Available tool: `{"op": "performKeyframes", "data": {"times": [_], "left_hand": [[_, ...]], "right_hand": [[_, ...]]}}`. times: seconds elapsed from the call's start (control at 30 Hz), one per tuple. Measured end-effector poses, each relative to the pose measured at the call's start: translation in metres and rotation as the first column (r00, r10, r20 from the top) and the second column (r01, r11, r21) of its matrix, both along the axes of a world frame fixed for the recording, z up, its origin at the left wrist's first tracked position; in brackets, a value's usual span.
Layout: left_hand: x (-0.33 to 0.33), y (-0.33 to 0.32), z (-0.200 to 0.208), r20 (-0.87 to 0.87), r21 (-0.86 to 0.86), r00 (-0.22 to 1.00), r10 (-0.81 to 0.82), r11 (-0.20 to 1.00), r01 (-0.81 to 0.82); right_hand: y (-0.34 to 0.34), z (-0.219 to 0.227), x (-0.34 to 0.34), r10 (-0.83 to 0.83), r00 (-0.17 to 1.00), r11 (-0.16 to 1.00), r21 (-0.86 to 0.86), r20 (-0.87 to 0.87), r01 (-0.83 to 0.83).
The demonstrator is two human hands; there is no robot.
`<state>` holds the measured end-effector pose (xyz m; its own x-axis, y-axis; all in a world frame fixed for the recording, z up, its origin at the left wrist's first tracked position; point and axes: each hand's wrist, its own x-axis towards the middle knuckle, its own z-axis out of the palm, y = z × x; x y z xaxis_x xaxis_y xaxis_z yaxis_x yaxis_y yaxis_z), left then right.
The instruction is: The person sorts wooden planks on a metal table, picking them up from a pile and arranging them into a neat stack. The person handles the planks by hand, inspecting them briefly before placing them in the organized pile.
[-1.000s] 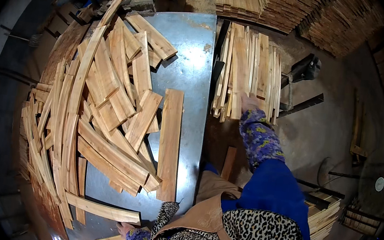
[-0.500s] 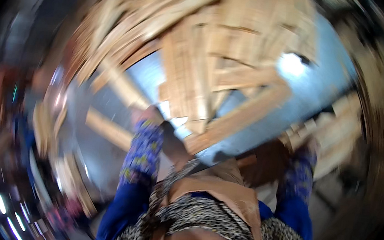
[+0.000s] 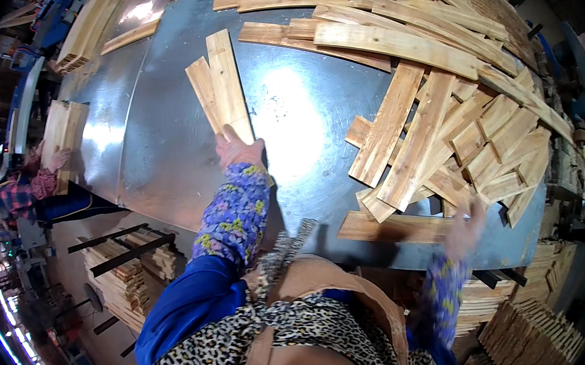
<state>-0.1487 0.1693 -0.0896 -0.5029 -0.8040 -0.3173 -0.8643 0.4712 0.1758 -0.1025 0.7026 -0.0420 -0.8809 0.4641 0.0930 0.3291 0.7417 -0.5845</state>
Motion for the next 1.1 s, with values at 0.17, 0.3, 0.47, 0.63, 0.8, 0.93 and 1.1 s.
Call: {"op": "performKeyframes", "data": {"times": [0.17, 0.3, 0.47, 0.63, 0.8, 0.93, 1.1], "left_hand": [[0.056, -0.079, -0.026, -0.187, -0.054, 0.962, -0.197, 0.980, 0.190], [0.101, -0.137, -0.038, -0.390, 0.194, 0.913, -0.116, 0.959, 0.205], [0.096, -0.125, -0.001, -0.547, 0.765, 0.733, 0.404, 0.597, 0.241], [0.052, -0.080, -0.008, -0.509, 0.855, 0.675, 0.534, 0.406, 0.323], [0.030, -0.049, -0.068, -0.671, 0.596, 0.706, 0.227, 0.731, 0.333], [0.018, -0.040, -0.045, -0.403, 0.231, 0.898, -0.177, 0.930, 0.287], [0.006, -0.035, -0.029, -0.400, 0.284, 0.909, -0.117, 0.927, 0.244]], "right_hand": [[-0.127, 0.005, -0.207, 0.558, 0.811, 0.803, 0.133, 0.177, -0.581], [-0.191, -0.023, -0.334, 0.631, 0.716, 0.543, 0.489, 0.299, -0.682], [-0.261, -0.037, -0.413, 0.714, 0.591, 0.324, 0.570, 0.377, -0.755], [-0.353, 0.027, -0.341, 0.716, 0.222, 0.348, -0.062, 0.662, -0.935], [-0.433, -0.030, -0.188, 0.754, -0.298, -0.048, -0.402, 0.586, -0.914], [-0.333, -0.052, -0.264, 0.975, 0.095, 0.094, 0.017, 0.201, -0.995], [-0.139, -0.019, -0.436, 0.617, 0.646, 0.287, 0.635, 0.450, -0.717]]}}
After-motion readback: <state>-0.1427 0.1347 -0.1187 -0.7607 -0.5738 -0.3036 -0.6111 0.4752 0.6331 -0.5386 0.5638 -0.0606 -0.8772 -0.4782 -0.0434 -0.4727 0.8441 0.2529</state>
